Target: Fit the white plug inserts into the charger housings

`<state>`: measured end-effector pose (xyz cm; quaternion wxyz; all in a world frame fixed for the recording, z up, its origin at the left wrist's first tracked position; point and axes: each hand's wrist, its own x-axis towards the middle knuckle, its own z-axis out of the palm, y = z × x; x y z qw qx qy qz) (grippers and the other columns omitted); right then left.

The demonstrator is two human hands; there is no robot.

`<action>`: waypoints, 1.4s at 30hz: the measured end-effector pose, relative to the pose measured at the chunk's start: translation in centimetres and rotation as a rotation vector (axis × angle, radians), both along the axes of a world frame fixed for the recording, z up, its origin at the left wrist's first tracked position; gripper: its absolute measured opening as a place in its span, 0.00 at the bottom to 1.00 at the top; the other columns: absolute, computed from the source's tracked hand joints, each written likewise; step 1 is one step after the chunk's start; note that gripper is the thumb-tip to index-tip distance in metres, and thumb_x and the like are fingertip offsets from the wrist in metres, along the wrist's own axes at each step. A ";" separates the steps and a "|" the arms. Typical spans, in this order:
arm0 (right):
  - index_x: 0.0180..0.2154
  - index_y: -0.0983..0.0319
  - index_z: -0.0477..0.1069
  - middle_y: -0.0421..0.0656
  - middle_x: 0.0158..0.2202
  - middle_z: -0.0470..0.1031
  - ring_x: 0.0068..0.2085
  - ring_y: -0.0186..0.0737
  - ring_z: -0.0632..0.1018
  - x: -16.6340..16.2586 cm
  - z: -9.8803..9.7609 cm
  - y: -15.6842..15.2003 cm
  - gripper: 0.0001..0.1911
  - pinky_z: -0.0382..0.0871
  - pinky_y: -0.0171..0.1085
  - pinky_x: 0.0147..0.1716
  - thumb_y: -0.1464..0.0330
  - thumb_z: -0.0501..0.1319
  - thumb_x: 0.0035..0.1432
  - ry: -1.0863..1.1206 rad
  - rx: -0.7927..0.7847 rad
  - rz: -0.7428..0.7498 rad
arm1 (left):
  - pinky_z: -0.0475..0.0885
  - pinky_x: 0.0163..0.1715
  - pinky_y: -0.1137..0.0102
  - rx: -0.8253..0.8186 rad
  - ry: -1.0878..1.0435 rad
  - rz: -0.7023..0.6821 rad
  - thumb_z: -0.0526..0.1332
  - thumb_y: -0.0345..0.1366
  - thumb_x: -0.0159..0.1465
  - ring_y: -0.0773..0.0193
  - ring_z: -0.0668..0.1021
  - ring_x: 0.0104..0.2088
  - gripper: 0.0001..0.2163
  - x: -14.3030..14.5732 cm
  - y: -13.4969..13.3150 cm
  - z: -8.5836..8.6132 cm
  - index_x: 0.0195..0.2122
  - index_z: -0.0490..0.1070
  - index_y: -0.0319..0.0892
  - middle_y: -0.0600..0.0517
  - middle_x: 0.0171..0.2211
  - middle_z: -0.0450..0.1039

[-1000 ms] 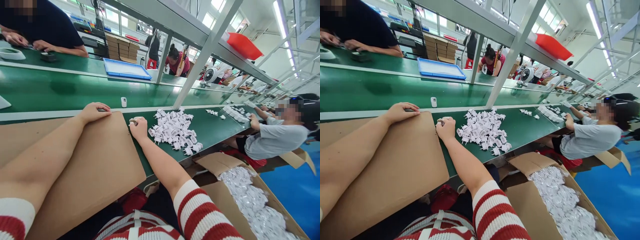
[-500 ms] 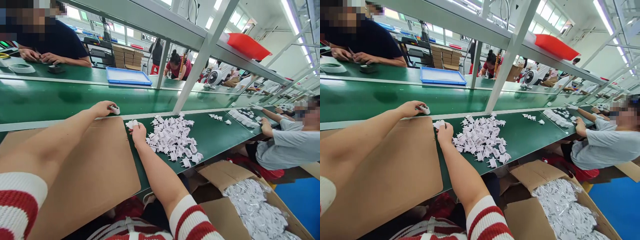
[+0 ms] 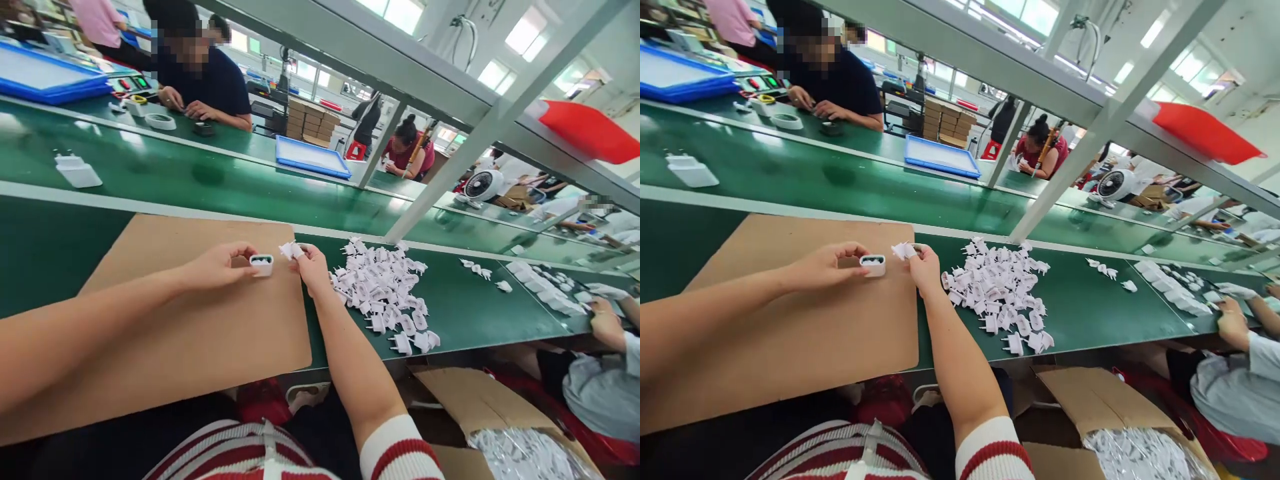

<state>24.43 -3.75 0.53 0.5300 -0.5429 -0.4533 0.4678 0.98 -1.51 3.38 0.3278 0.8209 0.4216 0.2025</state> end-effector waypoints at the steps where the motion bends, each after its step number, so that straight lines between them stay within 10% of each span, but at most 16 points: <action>1: 0.43 0.59 0.75 0.43 0.43 0.81 0.45 0.41 0.81 -0.1 0.0 -0.5 0.07 0.75 0.39 0.45 0.66 0.61 0.64 -0.195 0.070 0.005 | 0.73 0.48 0.64 0.003 0.005 -0.005 0.64 0.58 0.61 0.54 0.79 0.46 0.23 -0.3 -1.2 -0.5 0.47 0.74 0.45 0.50 0.46 0.79; 7: 0.46 0.61 0.75 0.48 0.47 0.79 0.50 0.48 0.75 -0.9 -0.5 -1.8 0.14 0.69 0.45 0.51 0.77 0.57 0.60 -0.953 0.204 0.156 | 0.67 0.56 0.59 0.205 -0.024 0.071 0.67 0.57 0.59 0.50 0.76 0.52 0.26 -0.8 -2.9 -3.5 0.52 0.73 0.46 0.48 0.52 0.77; 21: 0.46 0.59 0.75 0.45 0.44 0.78 0.43 0.41 0.76 -2.1 -0.5 -2.0 0.11 0.72 0.40 0.45 0.70 0.57 0.65 -0.691 0.513 0.033 | 0.65 0.54 0.60 0.201 -0.133 -0.016 0.64 0.57 0.62 0.52 0.76 0.47 0.20 -0.8 -2.5 -4.3 0.45 0.79 0.47 0.50 0.45 0.79; 27: 0.47 0.61 0.75 0.46 0.41 0.77 0.45 0.44 0.74 -3.3 0.7 -3.9 0.14 0.70 0.42 0.47 0.75 0.56 0.62 -0.863 0.723 0.234 | 0.68 0.48 0.61 0.190 -0.149 -0.032 0.61 0.59 0.63 0.53 0.77 0.43 0.21 -0.5 -2.3 -4.2 0.38 0.80 0.46 0.49 0.40 0.79; 42: 0.39 0.59 0.75 0.42 0.33 0.71 0.37 0.43 0.73 -4.3 1.8 -3.7 0.14 0.64 0.40 0.39 0.79 0.57 0.54 -1.187 0.506 0.224 | 0.68 0.48 0.62 0.160 -0.119 -0.004 0.61 0.59 0.61 0.53 0.77 0.42 0.21 -0.2 -2.2 -4.0 0.37 0.80 0.45 0.49 0.39 0.79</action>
